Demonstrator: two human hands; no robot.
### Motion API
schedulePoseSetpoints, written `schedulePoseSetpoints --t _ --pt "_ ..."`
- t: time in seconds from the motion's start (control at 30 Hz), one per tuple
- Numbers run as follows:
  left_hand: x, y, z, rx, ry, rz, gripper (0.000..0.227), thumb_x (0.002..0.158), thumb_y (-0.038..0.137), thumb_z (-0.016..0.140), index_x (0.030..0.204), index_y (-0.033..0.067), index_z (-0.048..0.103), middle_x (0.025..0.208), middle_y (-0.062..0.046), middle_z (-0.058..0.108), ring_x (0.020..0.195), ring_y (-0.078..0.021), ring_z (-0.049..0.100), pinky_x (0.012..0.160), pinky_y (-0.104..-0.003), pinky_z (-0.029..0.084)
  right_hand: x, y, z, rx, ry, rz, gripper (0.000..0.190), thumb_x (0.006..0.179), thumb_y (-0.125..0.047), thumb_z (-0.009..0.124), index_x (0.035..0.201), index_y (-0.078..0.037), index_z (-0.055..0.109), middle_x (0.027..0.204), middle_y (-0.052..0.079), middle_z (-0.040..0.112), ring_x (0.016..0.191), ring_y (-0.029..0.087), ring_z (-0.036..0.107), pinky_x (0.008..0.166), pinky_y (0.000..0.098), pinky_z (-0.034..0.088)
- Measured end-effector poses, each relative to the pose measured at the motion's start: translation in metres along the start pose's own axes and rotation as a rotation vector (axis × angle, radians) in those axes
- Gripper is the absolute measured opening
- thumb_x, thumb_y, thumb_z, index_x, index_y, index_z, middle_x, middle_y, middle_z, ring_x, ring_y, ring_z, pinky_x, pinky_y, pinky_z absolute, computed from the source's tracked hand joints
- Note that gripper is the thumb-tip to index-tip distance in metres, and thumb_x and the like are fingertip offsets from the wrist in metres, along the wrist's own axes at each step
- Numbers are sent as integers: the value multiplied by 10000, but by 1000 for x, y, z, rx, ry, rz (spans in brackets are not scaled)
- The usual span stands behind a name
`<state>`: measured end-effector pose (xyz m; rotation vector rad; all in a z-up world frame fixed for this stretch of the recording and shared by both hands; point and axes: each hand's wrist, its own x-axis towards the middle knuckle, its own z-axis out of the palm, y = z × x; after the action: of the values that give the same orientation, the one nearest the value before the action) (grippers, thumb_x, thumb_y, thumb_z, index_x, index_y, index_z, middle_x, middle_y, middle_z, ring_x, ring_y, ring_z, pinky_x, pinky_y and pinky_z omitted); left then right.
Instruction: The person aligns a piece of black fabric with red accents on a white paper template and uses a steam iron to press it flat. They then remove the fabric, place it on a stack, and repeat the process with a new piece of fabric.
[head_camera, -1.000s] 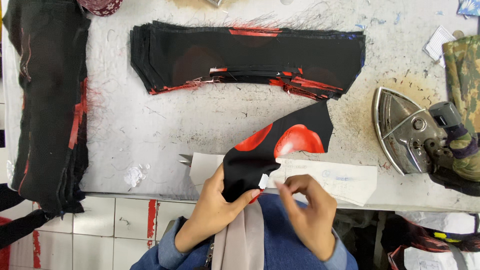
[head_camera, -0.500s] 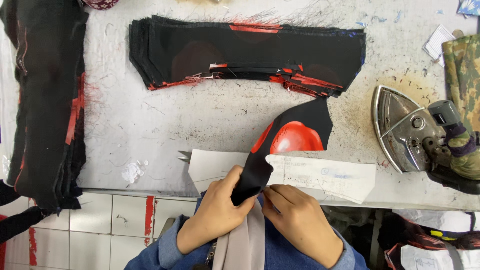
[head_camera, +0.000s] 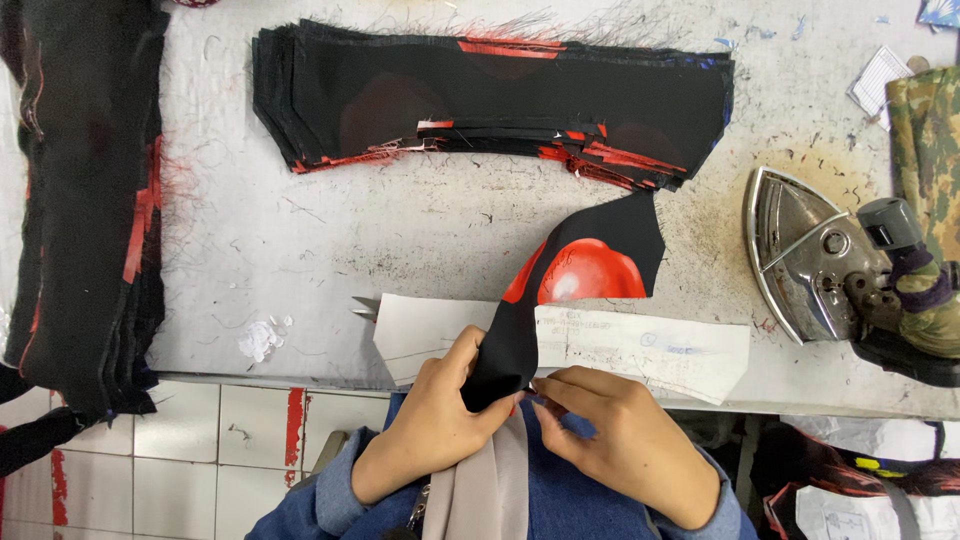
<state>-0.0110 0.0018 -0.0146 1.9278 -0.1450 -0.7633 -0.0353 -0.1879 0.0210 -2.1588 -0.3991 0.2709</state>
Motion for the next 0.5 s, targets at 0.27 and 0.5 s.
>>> schedulePoseSetpoints --t 0.27,0.5 --pt "0 -1 0 49 -27 -39 286 730 148 666 864 144 414 563 9 401 504 -160 363 510 -291 334 -6 10 21 -246 37 -59 28 792 -48 620 808 -58 599 757 59 566 639 219 576 580 349 483" --pt "-1 7 -8 -241 -17 48 361 764 129 761 795 122 401 612 58 389 549 -55 380 488 -223 313 -1 10 11 258 169 220 63 746 -82 672 684 -80 684 624 6 685 514 45 624 514 154 523"
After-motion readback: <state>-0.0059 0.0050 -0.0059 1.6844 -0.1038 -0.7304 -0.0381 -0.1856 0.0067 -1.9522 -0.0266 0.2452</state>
